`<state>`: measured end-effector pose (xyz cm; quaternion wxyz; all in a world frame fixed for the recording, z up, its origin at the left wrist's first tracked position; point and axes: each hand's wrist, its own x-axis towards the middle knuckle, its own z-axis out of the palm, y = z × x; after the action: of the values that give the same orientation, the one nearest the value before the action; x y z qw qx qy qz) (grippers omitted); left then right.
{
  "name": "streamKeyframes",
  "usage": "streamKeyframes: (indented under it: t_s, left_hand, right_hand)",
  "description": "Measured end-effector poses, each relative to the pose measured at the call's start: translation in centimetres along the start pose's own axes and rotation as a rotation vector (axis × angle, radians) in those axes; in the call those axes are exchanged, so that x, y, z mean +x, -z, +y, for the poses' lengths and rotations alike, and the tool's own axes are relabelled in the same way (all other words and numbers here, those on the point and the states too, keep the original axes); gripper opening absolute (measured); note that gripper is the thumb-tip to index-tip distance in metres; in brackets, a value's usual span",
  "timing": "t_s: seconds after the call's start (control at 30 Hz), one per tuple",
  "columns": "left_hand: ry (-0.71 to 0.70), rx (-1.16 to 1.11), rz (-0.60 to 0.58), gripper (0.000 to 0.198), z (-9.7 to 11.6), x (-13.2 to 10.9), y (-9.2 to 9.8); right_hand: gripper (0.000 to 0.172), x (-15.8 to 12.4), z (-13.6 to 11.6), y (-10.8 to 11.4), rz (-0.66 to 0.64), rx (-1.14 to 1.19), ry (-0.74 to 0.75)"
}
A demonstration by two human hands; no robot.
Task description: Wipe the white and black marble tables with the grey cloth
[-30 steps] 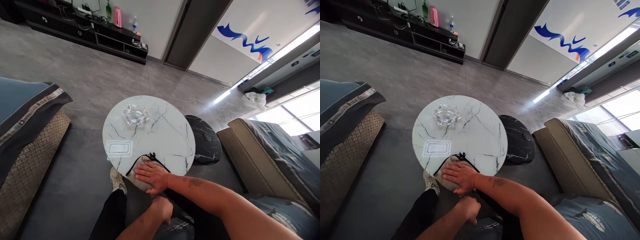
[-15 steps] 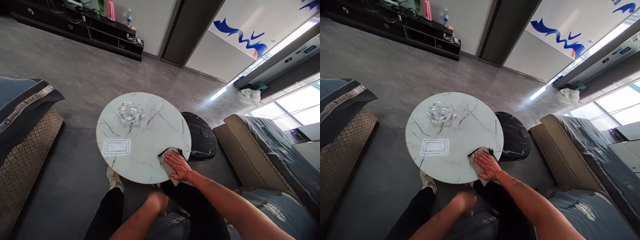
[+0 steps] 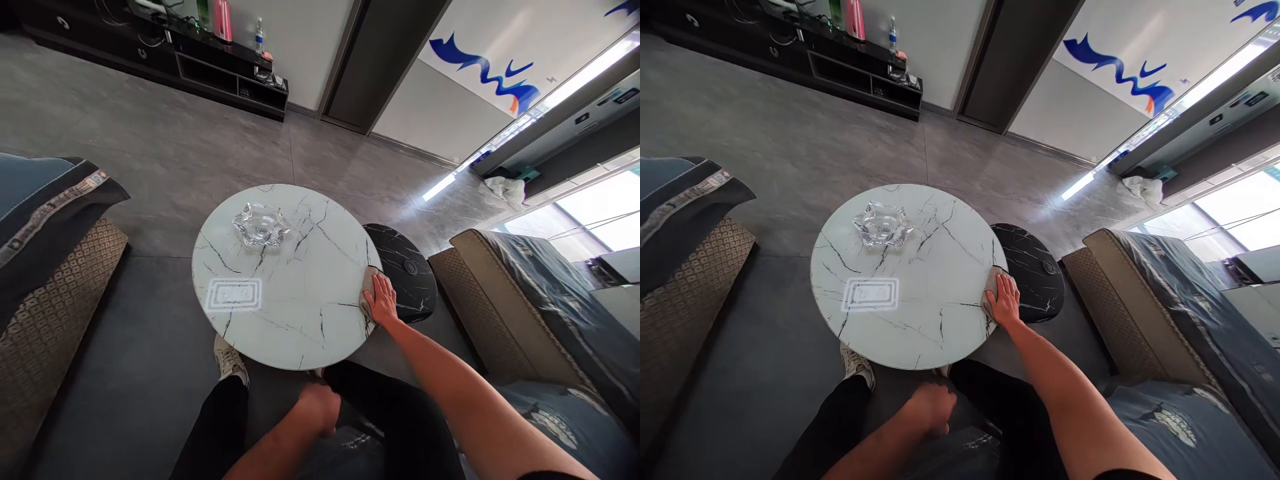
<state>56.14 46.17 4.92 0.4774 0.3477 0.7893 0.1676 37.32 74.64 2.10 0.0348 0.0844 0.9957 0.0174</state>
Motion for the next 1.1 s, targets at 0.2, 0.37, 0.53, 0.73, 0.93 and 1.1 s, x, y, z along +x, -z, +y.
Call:
streamKeyframes:
  t_s: [0.2, 0.37, 0.53, 0.73, 0.93, 1.1]
  left_hand:
    - [-0.04, 0.006, 0.054, 0.058, 0.4, 0.0, 0.0]
    - [-0.06, -0.015, 0.076, 0.053, 0.1, 0.0, 0.1]
    - [-0.039, -0.023, 0.069, 0.052, 0.2, 0.0, 0.6]
    - [-0.022, -0.004, 0.05, 0.054, 0.6, 0.5, 0.7]
    - [-0.025, -0.004, 0.049, 0.054, 0.7, 0.7, 0.7]
    - [-0.031, -0.02, 0.036, 0.057, 0.7, 1.0, 0.7]
  right_hand:
    - [0.085, 2.4, -3.7, 0.7, -0.047, 0.026, -0.246]
    - [0.086, 1.9, -7.8, 1.1, -0.103, 0.013, -0.077]
    - [0.084, 0.5, -16.4, 1.3, -0.089, 0.009, 0.233]
    - [0.084, -1.3, -25.3, 2.3, -0.11, 0.085, 0.476]
    - [0.086, -3.1, -29.9, 3.1, -0.12, 0.123, 0.604]
    - [0.088, -4.7, -34.2, 3.1, -0.135, 0.151, 0.668]
